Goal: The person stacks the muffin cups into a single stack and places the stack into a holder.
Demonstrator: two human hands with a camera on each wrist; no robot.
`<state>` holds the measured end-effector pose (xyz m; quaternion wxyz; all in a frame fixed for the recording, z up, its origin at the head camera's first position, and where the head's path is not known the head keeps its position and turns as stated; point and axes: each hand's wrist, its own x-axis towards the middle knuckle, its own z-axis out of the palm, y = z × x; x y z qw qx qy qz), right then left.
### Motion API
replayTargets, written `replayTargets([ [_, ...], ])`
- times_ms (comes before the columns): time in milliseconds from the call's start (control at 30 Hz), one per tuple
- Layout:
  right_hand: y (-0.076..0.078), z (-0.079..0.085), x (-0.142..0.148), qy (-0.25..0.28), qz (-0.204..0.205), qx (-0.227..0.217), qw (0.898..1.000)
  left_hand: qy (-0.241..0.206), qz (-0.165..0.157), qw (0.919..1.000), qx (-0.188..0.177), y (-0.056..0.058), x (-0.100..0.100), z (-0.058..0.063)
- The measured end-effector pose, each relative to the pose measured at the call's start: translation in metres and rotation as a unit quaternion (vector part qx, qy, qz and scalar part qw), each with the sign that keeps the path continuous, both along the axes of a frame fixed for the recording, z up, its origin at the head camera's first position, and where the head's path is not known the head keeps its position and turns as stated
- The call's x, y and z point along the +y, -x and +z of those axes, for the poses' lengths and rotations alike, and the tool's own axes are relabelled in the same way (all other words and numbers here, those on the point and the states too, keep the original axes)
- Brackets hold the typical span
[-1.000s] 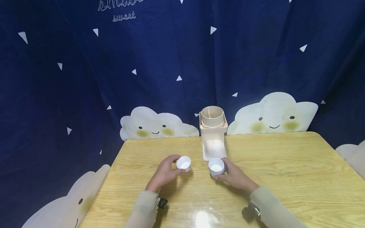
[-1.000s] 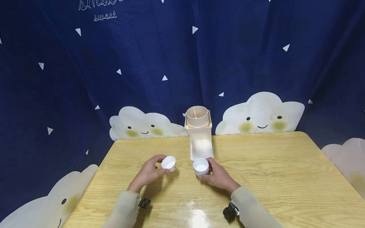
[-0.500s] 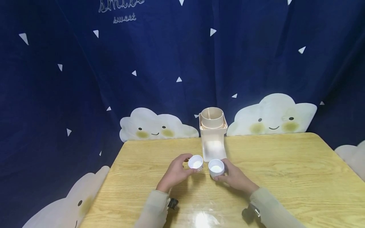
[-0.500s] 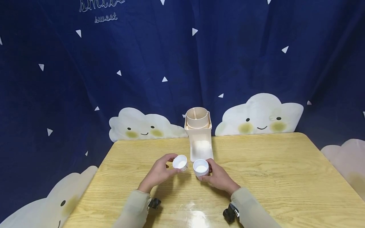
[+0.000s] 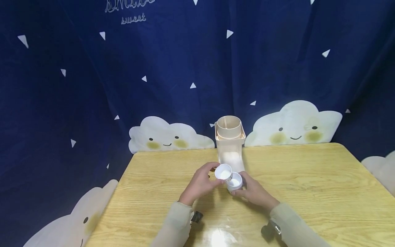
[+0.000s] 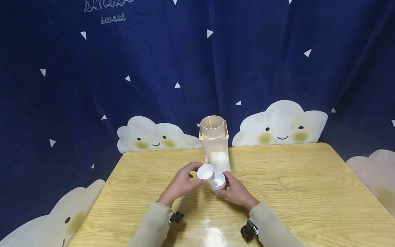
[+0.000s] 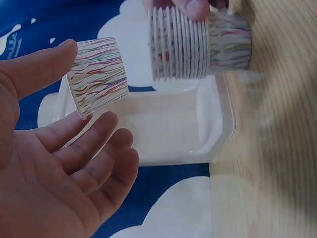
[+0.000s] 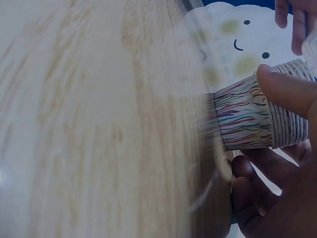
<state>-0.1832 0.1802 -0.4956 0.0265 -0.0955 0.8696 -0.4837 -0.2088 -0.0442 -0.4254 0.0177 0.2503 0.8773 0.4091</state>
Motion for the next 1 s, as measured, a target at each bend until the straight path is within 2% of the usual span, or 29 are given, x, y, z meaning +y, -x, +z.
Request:
replayTargets([
  [300,0.000,-0.001,-0.002,0.000,0.006,0.005,1.000,0.021,-0.015,0.9994,0.021,0.000,0.013,0.000],
  [633,-0.001,-0.001,-0.001,-0.011,0.003,0.010,1.000,0.114,-0.046,0.9907,0.059,0.006,0.025,-0.004],
  [767,0.000,-0.002,0.001,-0.014,0.005,0.013,1.000,0.128,-0.051,0.9891,0.052,0.006,0.028,-0.005],
  [1000,0.000,-0.002,0.001,-0.007,0.011,0.015,1.000,0.119,-0.054,0.9897,0.059,0.004,0.030,-0.006],
])
